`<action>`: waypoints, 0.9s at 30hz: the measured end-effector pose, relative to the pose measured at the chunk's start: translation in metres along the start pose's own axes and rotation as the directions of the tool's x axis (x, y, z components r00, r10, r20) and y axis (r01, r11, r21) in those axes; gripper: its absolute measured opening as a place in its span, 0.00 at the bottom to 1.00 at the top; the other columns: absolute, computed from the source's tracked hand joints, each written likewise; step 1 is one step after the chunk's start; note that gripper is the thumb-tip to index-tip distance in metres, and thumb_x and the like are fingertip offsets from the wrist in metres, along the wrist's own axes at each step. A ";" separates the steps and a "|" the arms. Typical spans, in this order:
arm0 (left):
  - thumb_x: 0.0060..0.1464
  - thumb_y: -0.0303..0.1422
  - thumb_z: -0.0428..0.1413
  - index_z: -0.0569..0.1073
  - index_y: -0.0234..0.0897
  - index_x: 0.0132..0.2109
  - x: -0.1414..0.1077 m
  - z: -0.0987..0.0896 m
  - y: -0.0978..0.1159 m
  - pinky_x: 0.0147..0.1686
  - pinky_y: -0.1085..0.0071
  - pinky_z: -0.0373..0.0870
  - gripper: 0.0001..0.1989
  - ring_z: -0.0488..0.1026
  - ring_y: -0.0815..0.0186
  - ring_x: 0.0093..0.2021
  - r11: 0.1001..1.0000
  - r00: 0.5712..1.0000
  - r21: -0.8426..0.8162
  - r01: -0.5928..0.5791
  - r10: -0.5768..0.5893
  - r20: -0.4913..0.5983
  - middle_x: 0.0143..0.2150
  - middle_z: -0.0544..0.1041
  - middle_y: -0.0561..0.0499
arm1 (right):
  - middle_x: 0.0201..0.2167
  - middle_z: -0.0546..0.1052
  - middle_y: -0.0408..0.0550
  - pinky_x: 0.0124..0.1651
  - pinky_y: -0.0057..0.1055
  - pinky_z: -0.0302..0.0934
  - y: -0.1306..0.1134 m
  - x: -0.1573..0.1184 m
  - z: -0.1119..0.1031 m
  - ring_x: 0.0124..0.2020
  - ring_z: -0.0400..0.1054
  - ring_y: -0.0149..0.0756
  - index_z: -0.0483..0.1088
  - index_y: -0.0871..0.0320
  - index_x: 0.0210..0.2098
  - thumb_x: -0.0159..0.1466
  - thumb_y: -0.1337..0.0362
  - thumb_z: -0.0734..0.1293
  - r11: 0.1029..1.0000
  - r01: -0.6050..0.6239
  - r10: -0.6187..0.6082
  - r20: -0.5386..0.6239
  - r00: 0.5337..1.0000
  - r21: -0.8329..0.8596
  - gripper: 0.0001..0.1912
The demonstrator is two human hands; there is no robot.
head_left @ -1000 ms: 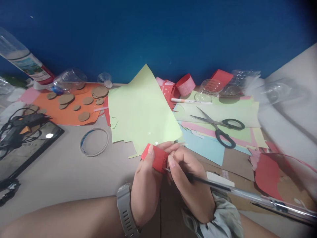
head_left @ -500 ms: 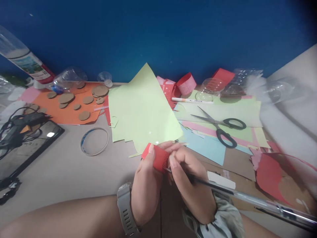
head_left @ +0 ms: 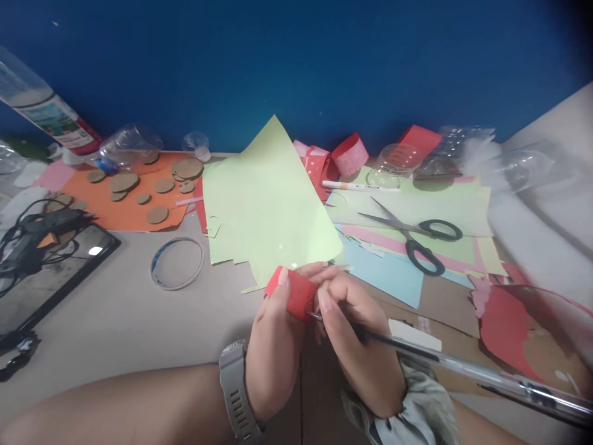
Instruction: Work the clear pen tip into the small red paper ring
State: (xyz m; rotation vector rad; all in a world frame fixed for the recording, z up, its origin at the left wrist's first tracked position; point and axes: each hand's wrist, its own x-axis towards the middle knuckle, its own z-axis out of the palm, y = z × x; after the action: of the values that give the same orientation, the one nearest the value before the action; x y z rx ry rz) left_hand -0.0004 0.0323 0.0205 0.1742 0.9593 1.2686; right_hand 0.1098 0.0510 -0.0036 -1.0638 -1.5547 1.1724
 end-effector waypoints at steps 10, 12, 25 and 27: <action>0.76 0.47 0.52 0.89 0.38 0.51 0.001 -0.001 0.000 0.71 0.51 0.67 0.24 0.80 0.47 0.66 1.000 1.000 -0.019 0.009 -0.009 -0.001 0.55 0.91 0.45 | 0.23 0.64 0.37 0.27 0.32 0.55 -0.002 0.000 -0.001 0.23 0.59 0.33 0.62 0.50 0.29 0.77 0.67 0.64 0.999 0.021 -0.020 0.018 1.000 -0.046 0.18; 0.76 0.48 0.52 0.89 0.39 0.51 0.002 -0.002 0.000 0.72 0.51 0.67 0.25 0.80 0.47 0.66 1.000 1.000 -0.016 0.002 -0.002 0.012 0.56 0.91 0.46 | 0.23 0.64 0.36 0.27 0.31 0.54 -0.003 0.000 -0.002 0.22 0.59 0.33 0.61 0.50 0.29 0.77 0.67 0.64 0.998 0.025 -0.024 0.013 1.000 -0.050 0.18; 0.76 0.45 0.51 0.89 0.37 0.50 0.002 -0.001 0.000 0.74 0.52 0.68 0.23 0.82 0.48 0.66 0.999 1.000 -0.049 0.006 -0.006 -0.009 0.54 0.92 0.45 | 0.23 0.65 0.37 0.26 0.30 0.57 -0.002 0.000 -0.001 0.22 0.60 0.33 0.62 0.50 0.29 0.77 0.66 0.64 0.994 0.053 -0.053 0.004 0.999 -0.097 0.18; 0.76 0.45 0.51 0.89 0.38 0.50 0.003 -0.001 0.000 0.73 0.53 0.68 0.23 0.82 0.49 0.66 0.999 1.000 -0.052 0.003 -0.004 -0.004 0.54 0.92 0.45 | 0.23 0.65 0.36 0.26 0.30 0.57 -0.002 0.001 -0.001 0.22 0.61 0.32 0.62 0.50 0.29 0.77 0.67 0.64 0.993 0.062 -0.063 -0.002 0.998 -0.102 0.18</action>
State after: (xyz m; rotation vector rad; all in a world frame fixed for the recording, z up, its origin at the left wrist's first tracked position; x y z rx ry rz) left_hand -0.0014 0.0343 0.0183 0.1295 0.9282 1.2899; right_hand 0.1100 0.0519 -0.0014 -1.0756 -1.6467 1.0566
